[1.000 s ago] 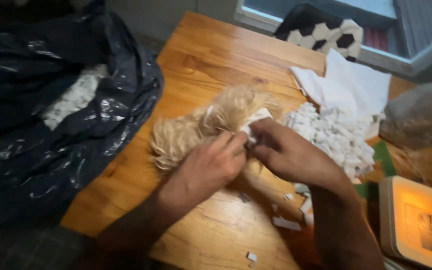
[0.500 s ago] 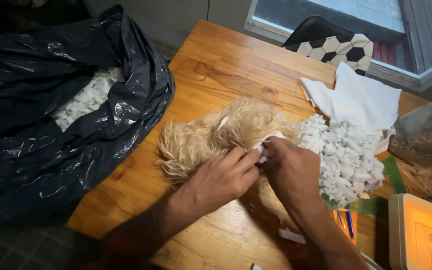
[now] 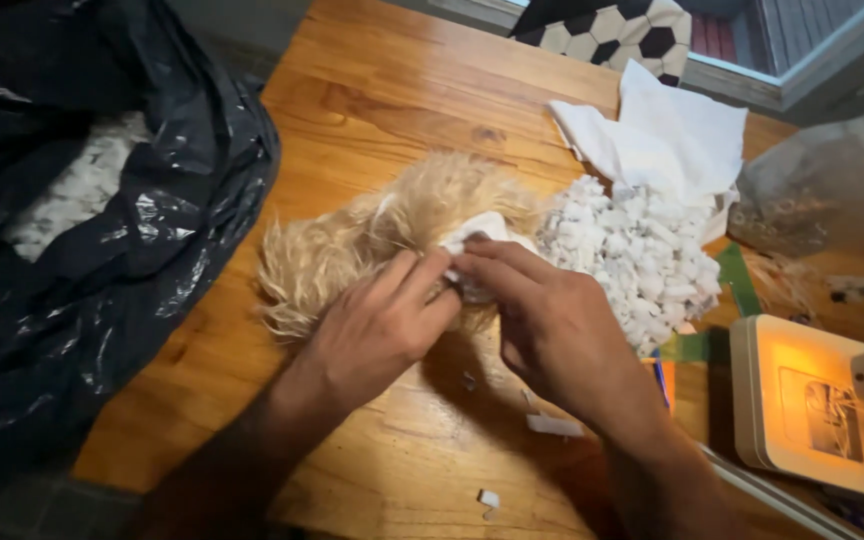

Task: The person stuffs white fibrous material into a beige furry fabric piece on a wooden table. They use their hands to push the stuffing inside and later use a long white stick to pack the material deeper into the opening.

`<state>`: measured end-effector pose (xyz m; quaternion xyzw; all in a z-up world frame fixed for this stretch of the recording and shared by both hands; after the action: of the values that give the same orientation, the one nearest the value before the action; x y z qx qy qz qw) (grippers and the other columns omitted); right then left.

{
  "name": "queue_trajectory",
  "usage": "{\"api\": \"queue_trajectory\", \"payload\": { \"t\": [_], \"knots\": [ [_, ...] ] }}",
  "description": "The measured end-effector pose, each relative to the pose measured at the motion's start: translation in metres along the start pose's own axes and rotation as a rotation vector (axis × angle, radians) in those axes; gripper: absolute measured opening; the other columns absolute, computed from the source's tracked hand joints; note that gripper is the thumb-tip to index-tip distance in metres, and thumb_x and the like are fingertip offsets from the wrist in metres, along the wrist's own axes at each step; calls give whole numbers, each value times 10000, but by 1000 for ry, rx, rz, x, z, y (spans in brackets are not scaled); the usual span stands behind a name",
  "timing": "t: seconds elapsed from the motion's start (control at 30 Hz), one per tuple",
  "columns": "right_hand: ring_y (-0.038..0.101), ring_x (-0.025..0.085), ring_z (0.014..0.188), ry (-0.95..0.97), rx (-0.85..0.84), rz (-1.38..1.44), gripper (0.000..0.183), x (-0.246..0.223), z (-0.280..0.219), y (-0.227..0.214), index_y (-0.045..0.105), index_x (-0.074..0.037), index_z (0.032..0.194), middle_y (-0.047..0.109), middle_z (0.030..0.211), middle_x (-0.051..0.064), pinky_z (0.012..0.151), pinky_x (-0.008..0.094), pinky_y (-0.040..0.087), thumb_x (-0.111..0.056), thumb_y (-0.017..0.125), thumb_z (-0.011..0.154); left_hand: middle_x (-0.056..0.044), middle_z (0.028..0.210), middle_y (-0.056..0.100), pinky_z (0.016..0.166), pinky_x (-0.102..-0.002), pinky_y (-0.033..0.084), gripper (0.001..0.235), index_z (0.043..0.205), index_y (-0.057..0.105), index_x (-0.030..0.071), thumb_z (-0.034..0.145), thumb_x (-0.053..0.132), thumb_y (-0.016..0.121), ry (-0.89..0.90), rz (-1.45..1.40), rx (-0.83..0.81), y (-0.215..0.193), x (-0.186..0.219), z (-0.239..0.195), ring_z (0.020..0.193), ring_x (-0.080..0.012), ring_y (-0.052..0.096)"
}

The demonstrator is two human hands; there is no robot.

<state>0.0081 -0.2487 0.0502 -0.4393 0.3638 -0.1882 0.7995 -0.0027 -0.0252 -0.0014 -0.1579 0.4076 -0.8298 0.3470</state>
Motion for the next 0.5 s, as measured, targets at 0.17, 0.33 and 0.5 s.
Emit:
{"api": "queue_trajectory", "payload": {
  "t": [0.17, 0.33, 0.5],
  "knots": [
    [832, 361, 920, 23, -57, -270, 763, 22, 3, 33, 713, -269, 1562, 813, 1356, -8, 596, 527, 587, 12, 626, 858, -171, 1364, 704, 588, -457, 611, 99, 1019, 656, 80, 1110, 104, 687, -12, 2, 6, -3, 0, 0, 982, -325, 661],
    [821, 378, 785, 102, -282, -574, 331, 49, 1, 60, 753, -284, 1252, 805, 968, 13, 563, 546, 608, -175, 781, 941, -140, 1278, 702, 629, -400, 644, 63, 1090, 721, 34, 1136, 69, 694, -10, 8, -9, -2, 0, 0, 972, -280, 665],
    [838, 385, 815, 8, -126, -403, 694, 5, 7, 16, 723, -262, 1482, 814, 1486, -35, 543, 551, 574, -37, 634, 831, -115, 1264, 671, 605, -440, 583, 74, 1019, 652, 100, 1084, 93, 687, -55, 47, 1, -10, -1, 1, 985, -306, 659]
  ]
}}
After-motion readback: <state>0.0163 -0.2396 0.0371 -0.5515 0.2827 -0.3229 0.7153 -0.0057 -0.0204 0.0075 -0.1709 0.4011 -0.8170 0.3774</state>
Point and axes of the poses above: each hand's wrist, its own z-axis towards the middle knuckle, its own y-axis out of the palm, x = y × z, the point moved 1 cm from there along z, towards the middle knuckle
